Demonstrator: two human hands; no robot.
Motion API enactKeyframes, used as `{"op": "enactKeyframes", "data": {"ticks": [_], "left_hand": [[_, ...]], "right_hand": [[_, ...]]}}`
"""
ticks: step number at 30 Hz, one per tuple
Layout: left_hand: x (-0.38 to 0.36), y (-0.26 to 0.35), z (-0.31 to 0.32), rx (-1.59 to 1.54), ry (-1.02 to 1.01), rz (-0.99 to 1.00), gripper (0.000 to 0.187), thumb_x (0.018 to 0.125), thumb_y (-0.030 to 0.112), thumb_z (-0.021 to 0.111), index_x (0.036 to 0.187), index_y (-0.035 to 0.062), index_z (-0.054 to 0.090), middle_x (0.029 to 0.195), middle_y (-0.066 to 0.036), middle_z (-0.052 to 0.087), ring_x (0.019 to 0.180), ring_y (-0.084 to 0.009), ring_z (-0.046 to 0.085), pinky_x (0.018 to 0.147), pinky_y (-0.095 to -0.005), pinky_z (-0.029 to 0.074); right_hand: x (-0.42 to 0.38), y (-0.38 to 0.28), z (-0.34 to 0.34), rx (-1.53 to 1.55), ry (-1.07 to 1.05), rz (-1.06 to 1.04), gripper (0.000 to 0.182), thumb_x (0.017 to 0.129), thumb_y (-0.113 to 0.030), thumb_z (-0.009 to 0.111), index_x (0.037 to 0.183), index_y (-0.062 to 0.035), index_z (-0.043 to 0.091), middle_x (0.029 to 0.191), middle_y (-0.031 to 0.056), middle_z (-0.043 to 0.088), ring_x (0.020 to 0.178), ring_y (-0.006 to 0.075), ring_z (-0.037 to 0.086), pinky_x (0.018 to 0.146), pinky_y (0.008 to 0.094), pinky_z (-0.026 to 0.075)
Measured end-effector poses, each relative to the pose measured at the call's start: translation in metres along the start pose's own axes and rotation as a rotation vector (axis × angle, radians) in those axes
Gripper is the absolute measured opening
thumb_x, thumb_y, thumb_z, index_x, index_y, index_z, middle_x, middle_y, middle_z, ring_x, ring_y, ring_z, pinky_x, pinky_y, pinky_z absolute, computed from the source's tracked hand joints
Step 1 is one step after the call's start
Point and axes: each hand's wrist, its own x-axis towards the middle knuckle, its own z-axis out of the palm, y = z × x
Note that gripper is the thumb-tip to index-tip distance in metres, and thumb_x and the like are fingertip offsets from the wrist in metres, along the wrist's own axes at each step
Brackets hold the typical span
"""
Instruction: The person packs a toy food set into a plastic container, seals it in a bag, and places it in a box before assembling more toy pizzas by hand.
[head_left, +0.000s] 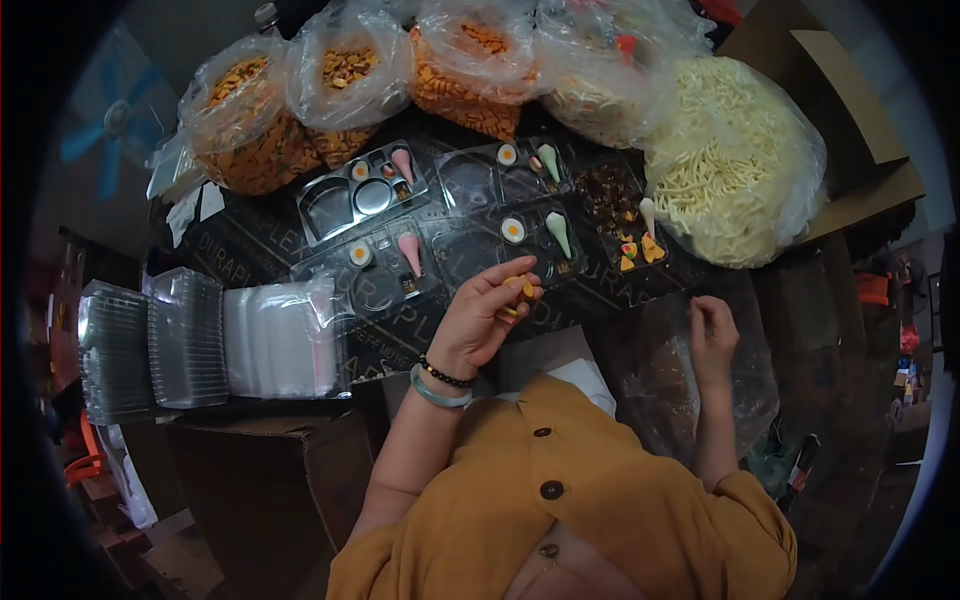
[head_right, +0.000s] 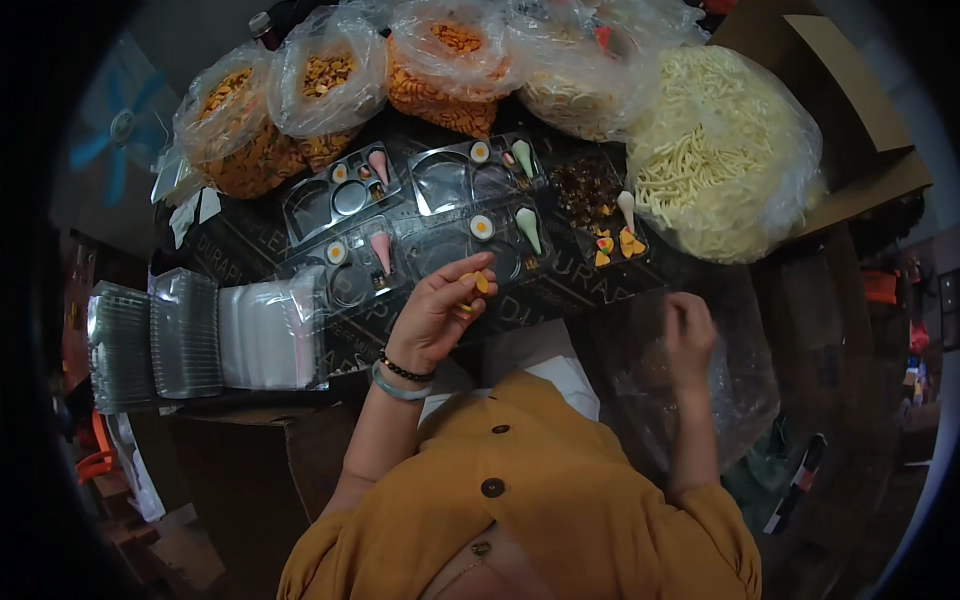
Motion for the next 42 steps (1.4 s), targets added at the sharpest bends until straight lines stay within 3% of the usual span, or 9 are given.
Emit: {"op": "enactKeyframes", "data": {"ticks": [4, 5, 7, 11, 17, 26, 28, 35, 42], "left_hand": [[0.004, -0.007, 0.001, -0.030, 0.148, -0.036, 0.015, 0.087, 0.010, 0.060, 0.099, 0.0009, 0.058, 0.091, -0.008, 0.061, 0.083, -0.0138, 0.058, 0.057, -0.0189, 0.045], [0.008, -0.010, 0.000, -0.030, 0.150, -0.038, 0.015, 0.087, 0.010, 0.060, 0.099, 0.0009, 0.058, 0.091, -0.008, 0.061, 0.083, -0.0138, 0.058, 0.057, -0.0189, 0.045], [0.013, -0.021, -0.006, -0.153, 0.084, -0.057, 0.010, 0.086, 0.011, 0.063, 0.089, 0.0034, 0.058, 0.081, -0.006, 0.062, 0.068, -0.0134, 0.059, 0.053, -0.0194, 0.044], [0.016, -0.031, 0.000, -0.084, 0.122, -0.008, 0.010, 0.086, 0.013, 0.063, 0.086, 0.0056, 0.056, 0.076, -0.003, 0.057, 0.068, -0.0100, 0.055, 0.052, -0.0180, 0.040], [0.009, -0.034, 0.012, -0.039, 0.256, 0.165, 0.011, 0.083, 0.012, 0.067, 0.086, 0.0066, 0.059, 0.073, -0.003, 0.062, 0.060, -0.0078, 0.055, 0.051, -0.0182, 0.041], [0.023, -0.034, 0.003, 0.208, 0.251, 0.204, 0.013, 0.084, 0.010, 0.065, 0.094, 0.0024, 0.062, 0.082, -0.004, 0.065, 0.069, -0.0096, 0.059, 0.060, -0.0193, 0.045], [0.024, -0.031, -0.001, 0.162, 0.279, 0.185, 0.017, 0.085, 0.005, 0.062, 0.101, 0.0006, 0.060, 0.091, -0.007, 0.064, 0.075, -0.0119, 0.060, 0.061, -0.0190, 0.045], [0.009, -0.009, -0.007, 0.013, 0.303, 0.136, 0.035, 0.084, -0.004, 0.052, 0.119, -0.0034, 0.047, 0.105, -0.015, 0.060, 0.089, -0.0182, 0.062, 0.064, -0.0204, 0.049], [-0.008, -0.006, -0.015, 0.143, 0.273, 0.148, 0.031, 0.088, 0.006, 0.056, 0.118, -0.0011, 0.050, 0.100, -0.012, 0.062, 0.082, -0.0116, 0.060, 0.062, -0.0179, 0.046]], "right_hand": [[-0.053, 0.068, -0.021, -0.703, -0.044, -0.020, 0.016, 0.079, 0.004, 0.059, 0.095, -0.0005, 0.062, 0.091, 0.0129, 0.062, 0.080, 0.0263, 0.062, 0.069, 0.0296, 0.049], [-0.055, 0.075, -0.015, -0.702, -0.046, -0.018, 0.016, 0.079, 0.004, 0.059, 0.095, -0.0005, 0.062, 0.091, 0.0129, 0.062, 0.080, 0.0263, 0.062, 0.069, 0.0296, 0.049], [-0.024, -0.003, 0.014, 0.122, -0.065, 0.158, 0.021, 0.076, 0.003, 0.063, 0.097, -0.0009, 0.063, 0.093, 0.0126, 0.062, 0.081, 0.0280, 0.062, 0.069, 0.0307, 0.050], [0.011, -0.095, 0.065, 0.341, -0.071, -0.328, 0.017, 0.075, 0.001, 0.066, 0.092, -0.0007, 0.064, 0.088, 0.0116, 0.062, 0.077, 0.0238, 0.061, 0.065, 0.0293, 0.050], [0.025, -0.112, 0.101, 0.367, -0.137, -0.441, 0.013, 0.074, -0.001, 0.067, 0.086, -0.0009, 0.064, 0.079, 0.0099, 0.062, 0.070, 0.0254, 0.061, 0.061, 0.0314, 0.049], [0.043, -0.107, 0.105, 0.489, -0.394, 0.107, 0.012, 0.076, -0.013, 0.065, 0.077, -0.0008, 0.065, 0.071, 0.0115, 0.062, 0.061, 0.0235, 0.061, 0.055, 0.0314, 0.047], [0.053, -0.090, 0.120, 0.533, -0.378, 0.201, 0.011, 0.080, -0.010, 0.064, 0.078, 0.0015, 0.065, 0.069, 0.0062, 0.061, 0.059, 0.0087, 0.055, 0.054, 0.0223, 0.042], [0.094, -0.068, 0.150, -0.037, -0.357, -0.168, 0.014, 0.076, -0.019, 0.064, 0.076, -0.0053, 0.067, 0.074, 0.0098, 0.059, 0.067, 0.0275, 0.060, 0.061, 0.0370, 0.047], [0.090, -0.073, 0.159, -0.006, -0.395, -0.109, 0.009, 0.074, -0.016, 0.065, 0.075, -0.0067, 0.067, 0.075, 0.0082, 0.058, 0.076, 0.0269, 0.059, 0.067, 0.0402, 0.043]]}}
